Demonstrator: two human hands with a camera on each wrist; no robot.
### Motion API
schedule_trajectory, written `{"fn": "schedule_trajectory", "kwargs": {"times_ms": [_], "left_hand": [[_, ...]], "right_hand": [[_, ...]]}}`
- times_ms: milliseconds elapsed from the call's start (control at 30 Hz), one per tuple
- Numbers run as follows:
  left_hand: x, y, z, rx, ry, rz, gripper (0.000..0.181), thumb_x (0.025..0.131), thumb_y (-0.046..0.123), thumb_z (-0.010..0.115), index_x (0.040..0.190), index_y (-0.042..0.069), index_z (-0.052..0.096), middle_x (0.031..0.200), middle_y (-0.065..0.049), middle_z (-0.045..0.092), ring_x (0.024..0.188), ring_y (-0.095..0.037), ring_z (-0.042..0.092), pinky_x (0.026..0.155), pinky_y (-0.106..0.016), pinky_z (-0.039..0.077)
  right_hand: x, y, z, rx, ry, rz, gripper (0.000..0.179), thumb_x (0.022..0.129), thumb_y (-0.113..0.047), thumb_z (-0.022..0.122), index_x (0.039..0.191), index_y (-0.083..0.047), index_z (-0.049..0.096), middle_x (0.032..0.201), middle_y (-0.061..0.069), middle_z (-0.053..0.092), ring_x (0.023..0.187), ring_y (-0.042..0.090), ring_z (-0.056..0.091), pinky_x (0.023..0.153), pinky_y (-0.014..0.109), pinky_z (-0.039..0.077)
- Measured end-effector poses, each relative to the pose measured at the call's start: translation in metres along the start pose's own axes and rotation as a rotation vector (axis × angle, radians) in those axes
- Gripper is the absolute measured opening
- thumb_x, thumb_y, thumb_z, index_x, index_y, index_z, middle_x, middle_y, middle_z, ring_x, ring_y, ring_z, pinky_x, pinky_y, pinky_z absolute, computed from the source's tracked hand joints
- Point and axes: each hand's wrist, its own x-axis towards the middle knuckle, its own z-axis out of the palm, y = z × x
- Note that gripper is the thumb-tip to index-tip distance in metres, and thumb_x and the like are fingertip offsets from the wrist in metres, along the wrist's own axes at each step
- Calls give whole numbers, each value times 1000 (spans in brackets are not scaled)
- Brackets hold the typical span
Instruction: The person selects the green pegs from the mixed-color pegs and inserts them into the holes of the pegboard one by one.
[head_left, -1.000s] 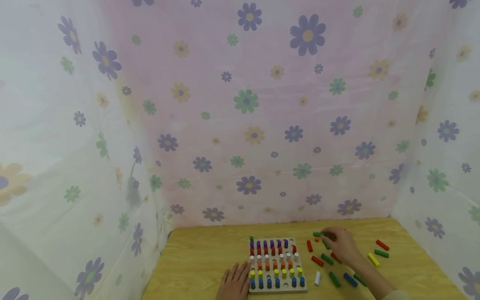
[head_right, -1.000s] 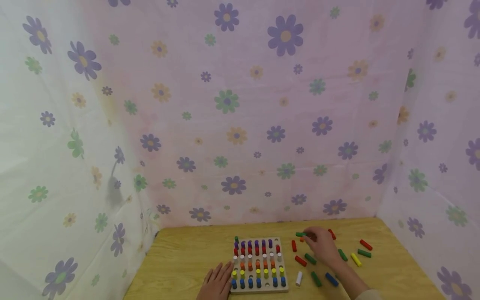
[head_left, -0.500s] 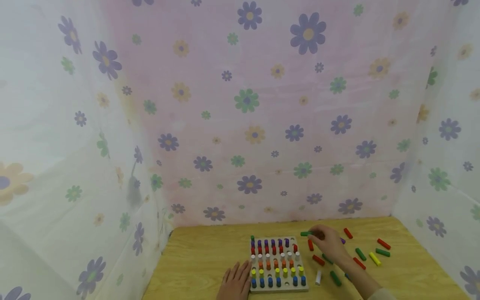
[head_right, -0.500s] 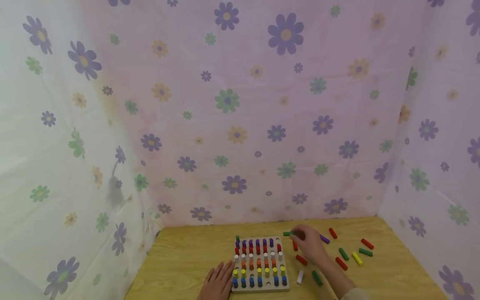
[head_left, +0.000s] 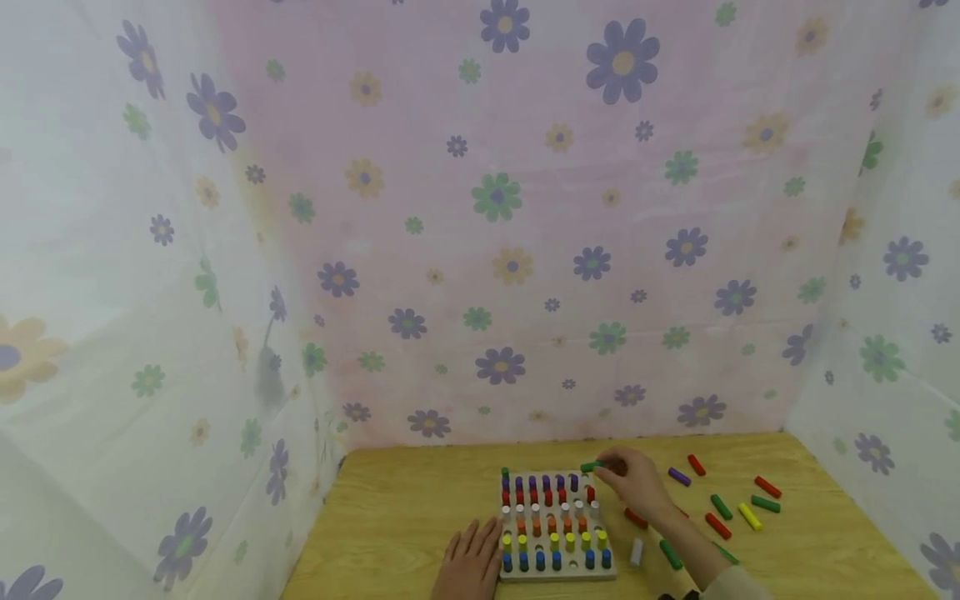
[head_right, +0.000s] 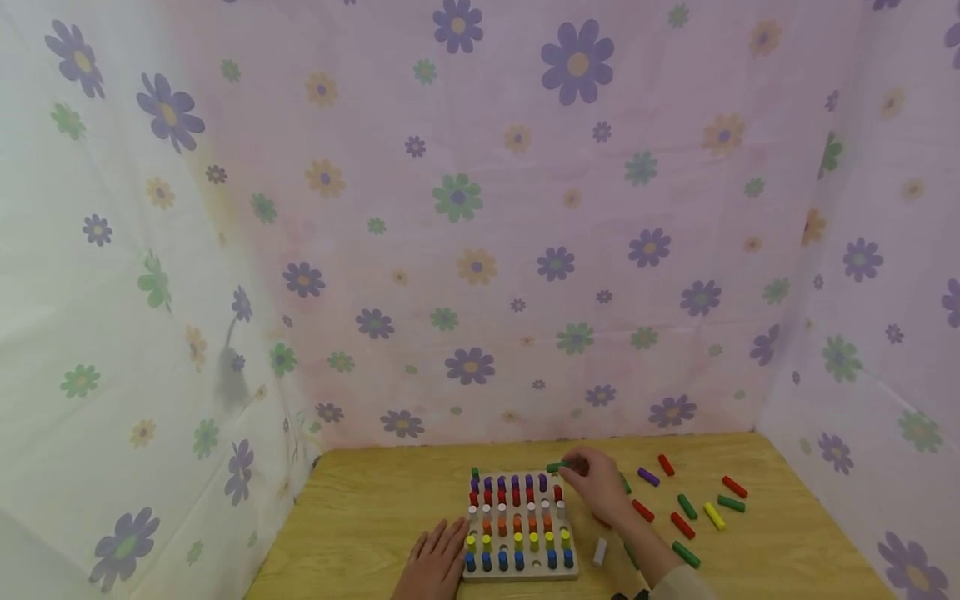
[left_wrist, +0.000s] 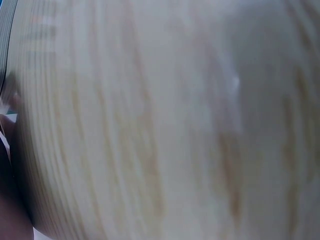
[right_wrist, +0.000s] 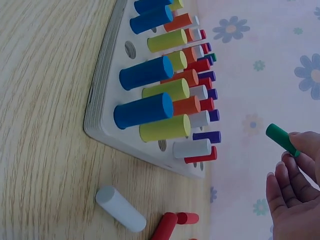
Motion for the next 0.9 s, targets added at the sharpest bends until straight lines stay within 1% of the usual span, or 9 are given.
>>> {"fn": "schedule_trajectory", "kwargs": {"times_ms": [133,233,400,533,633,767,900], "left_hand": [[0,1,0,-4,8,1,65,109,60,17,157,25,46,158,5,47,147,-30,41,119,-58,31],[-1,2,-2,-17,3,0,65,109,59,18,157,25,46,158,4,47,147,-31,40,119,-59,30],[-3,4,-5,-26,-7,-4,64,110,58,20,157,25,46,158,4,47,147,-31,40,119,-59,31],[-2,4,-8,-24,-5,-1,63,110,58,20,157,25,46,158,3,48,147,-32,40,119,-59,30],[-1,2,-6,-8,-10,5,65,109,59,17,157,25,45,158,4,47,147,-31,40,119,-59,31],[0,1,-3,3,-17,6,68,108,62,14,158,25,44,159,5,46,148,-30,39,119,-59,31],[0,2,-2,-12,-26,-4,69,108,62,15,157,25,45,158,5,46,148,-30,39,119,-59,30]], "right_hand": [[3,1,7,10,0,-4,9,94,-11,76,101,-6,73,87,0,68,77,12,64,67,25,55],[4,2,11,14,0,-4,9,93,-12,77,100,-7,73,87,0,68,78,13,65,68,25,55],[6,-1,18,22,-1,25,8,94,-14,77,100,-10,74,88,-2,67,81,13,64,70,26,55],[11,-7,26,28,0,30,6,93,-11,77,98,-9,74,87,-2,67,80,13,63,70,25,55],[15,-10,33,41,-4,18,5,92,-7,77,96,-6,73,85,0,67,78,13,63,70,25,55],[17,-14,43,47,-16,11,4,92,-6,76,94,-7,72,86,0,67,78,14,62,70,26,55],[19,-16,55,54,-34,18,3,94,-6,74,95,-7,71,89,1,70,80,15,65,69,28,56]]}}
